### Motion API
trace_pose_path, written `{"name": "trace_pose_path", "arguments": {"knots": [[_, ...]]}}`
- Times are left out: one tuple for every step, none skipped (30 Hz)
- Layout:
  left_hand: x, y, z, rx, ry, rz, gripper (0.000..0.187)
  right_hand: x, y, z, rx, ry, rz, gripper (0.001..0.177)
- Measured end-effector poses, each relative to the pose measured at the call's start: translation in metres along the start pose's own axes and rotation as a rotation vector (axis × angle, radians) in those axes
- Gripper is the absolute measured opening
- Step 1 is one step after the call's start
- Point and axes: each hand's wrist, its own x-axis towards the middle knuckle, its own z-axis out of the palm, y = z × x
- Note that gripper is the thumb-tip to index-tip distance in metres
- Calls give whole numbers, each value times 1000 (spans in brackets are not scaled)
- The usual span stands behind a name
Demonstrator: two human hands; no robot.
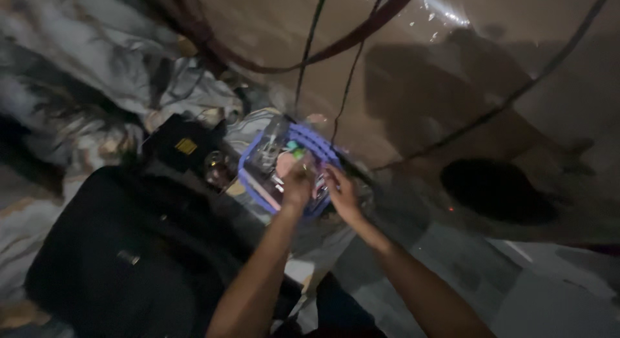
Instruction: The person packs a black backpack on a bed. They place small items from a blue basket and a wallet into the bag, zip compartments, take out and fold a white shirt and purple clothing, then place a phone, charger cable, and other small items into the backpack pockets and zip them closed.
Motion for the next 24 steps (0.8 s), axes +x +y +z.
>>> {"name": "trace_pose_path", "arguments": {"knots": [[-26, 3, 3, -92, -60, 26, 25, -10, -6, 6, -53, -3, 36, 44], [-51, 9, 7, -184, -122, 50, 16, -24, -12, 11, -106, -6, 72, 50], [-79, 18, 11, 247, -72, 186, 26, -32, -21, 17, -157, -7, 98, 56], [-111, 27, 14, 678, -12, 315, 37, -43, -30, 24, -133, 0, 59, 55], [-132, 35, 21, 595, -4, 289, 39, -59, -40, 31, -110, 6, 21, 54], [-152, 44, 25, 512, 3, 264, 42, -73, -50, 38, -87, 12, -17, 54], [-173, 55, 26, 600, 69, 206, 42, -87, -61, 42, -68, 3, -16, 54], [-192, 64, 26, 686, 136, 146, 41, -103, -73, 46, -50, -5, -16, 55], [-210, 74, 24, 770, 204, 87, 41, -116, -86, 49, -32, -14, -17, 55], [-228, 82, 22, 739, 208, 89, 39, -127, -99, 53, 77, -51, 71, 55], [-248, 89, 20, 707, 212, 89, 36, -140, -113, 56, 183, -88, 163, 55], [-263, 96, 17, 674, 216, 89, 33, -152, -126, 59, 288, -126, 256, 55], [-279, 102, 11, 663, 217, 68, 33, -162, -137, 62, 242, -187, 290, 52], [-297, 108, 6, 652, 218, 47, 33, -171, -146, 65, 195, -248, 323, 49], [-313, 115, 0, 642, 219, 26, 32, -180, -155, 70, 148, -309, 354, 47], [-325, 122, -6, 713, 209, 128, 32, -189, -164, 76, 195, -306, 228, 43], [-337, 128, -13, 783, 196, 229, 32, -199, -171, 83, 242, -300, 104, 40], [-349, 134, -19, 852, 182, 330, 32, -209, -177, 89, 288, -295, -19, 37], [-361, 140, -24, 880, 155, 362, 33, -218, -181, 96, 327, -285, 45, 37], [-371, 146, -31, 908, 128, 394, 34, -225, -184, 102, 365, -275, 110, 38], [-381, 151, -38, 936, 103, 422, 35, -235, -187, 110, 403, -267, 180, 39], [-390, 155, -46, 950, 103, 434, 31, -243, -187, 119, 403, -240, 139, 38], [-397, 158, -53, 964, 104, 448, 26, -249, -187, 126, 403, -213, 96, 36], [-405, 161, -60, 978, 105, 462, 22, -255, -187, 134, 403, -187, 52, 35]]}}
